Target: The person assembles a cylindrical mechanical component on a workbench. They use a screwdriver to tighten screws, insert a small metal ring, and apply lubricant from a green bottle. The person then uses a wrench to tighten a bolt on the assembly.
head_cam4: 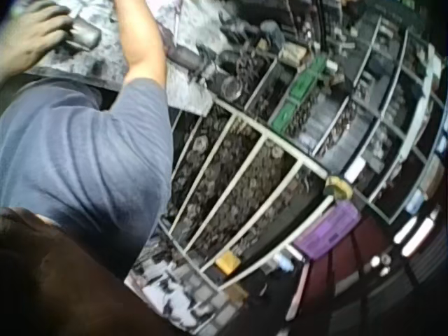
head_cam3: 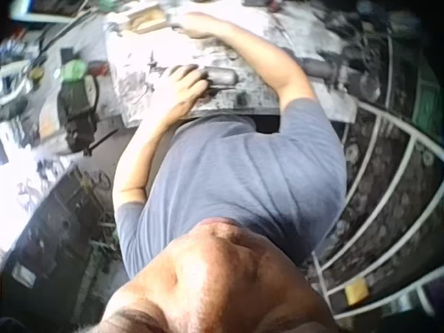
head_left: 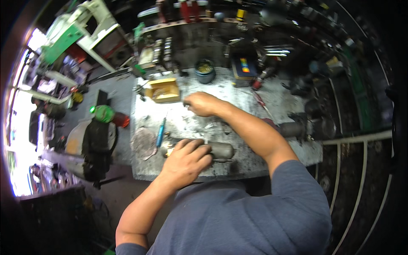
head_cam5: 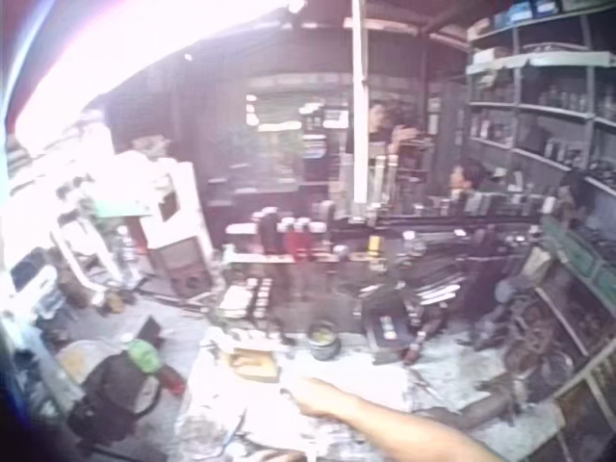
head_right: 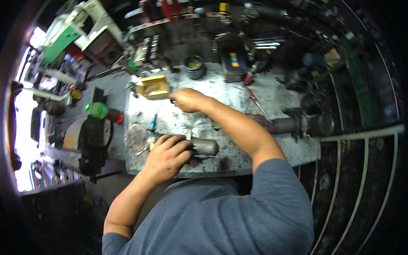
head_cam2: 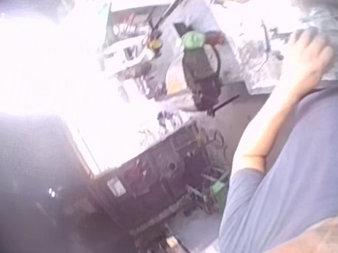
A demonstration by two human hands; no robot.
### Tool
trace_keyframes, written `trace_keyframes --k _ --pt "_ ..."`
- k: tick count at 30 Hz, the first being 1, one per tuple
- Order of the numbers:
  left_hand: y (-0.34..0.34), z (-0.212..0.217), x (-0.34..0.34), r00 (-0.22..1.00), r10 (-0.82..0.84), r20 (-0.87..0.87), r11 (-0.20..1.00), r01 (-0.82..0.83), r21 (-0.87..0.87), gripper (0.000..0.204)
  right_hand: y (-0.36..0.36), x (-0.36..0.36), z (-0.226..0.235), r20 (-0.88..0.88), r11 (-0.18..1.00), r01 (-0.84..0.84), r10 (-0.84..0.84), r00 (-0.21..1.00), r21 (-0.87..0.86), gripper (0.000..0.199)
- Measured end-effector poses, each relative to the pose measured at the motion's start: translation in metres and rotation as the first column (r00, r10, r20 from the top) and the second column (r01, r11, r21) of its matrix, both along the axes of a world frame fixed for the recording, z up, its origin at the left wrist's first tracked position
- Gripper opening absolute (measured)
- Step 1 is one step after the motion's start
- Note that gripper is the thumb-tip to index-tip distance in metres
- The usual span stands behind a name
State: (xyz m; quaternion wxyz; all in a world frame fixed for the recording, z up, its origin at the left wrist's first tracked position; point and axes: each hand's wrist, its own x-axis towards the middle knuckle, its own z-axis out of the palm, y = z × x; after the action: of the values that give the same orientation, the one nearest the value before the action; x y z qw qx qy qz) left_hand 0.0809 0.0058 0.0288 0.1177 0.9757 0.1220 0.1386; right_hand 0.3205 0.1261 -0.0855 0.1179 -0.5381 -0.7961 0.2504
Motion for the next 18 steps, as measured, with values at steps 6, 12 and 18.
trace_keyframes --k 6,12,18 --pt "0.004 0.000 0.004 1.000 0.006 0.023 1.000 -0.007 0.014 0.015 -0.047 0.090 0.033 -0.239 0.973 0.227 -0.232 0.943 -0.048 0.026" --pt "0.004 0.000 0.003 1.000 -0.017 0.006 0.999 0.016 0.032 0.017 -0.154 0.169 0.005 0.234 0.784 0.607 -0.570 0.787 -0.129 0.033" --pt "0.002 0.001 0.006 1.000 -0.014 -0.010 0.999 0.014 0.033 0.015 -0.209 0.111 -0.084 0.415 0.802 0.561 -0.590 0.692 0.204 0.020"
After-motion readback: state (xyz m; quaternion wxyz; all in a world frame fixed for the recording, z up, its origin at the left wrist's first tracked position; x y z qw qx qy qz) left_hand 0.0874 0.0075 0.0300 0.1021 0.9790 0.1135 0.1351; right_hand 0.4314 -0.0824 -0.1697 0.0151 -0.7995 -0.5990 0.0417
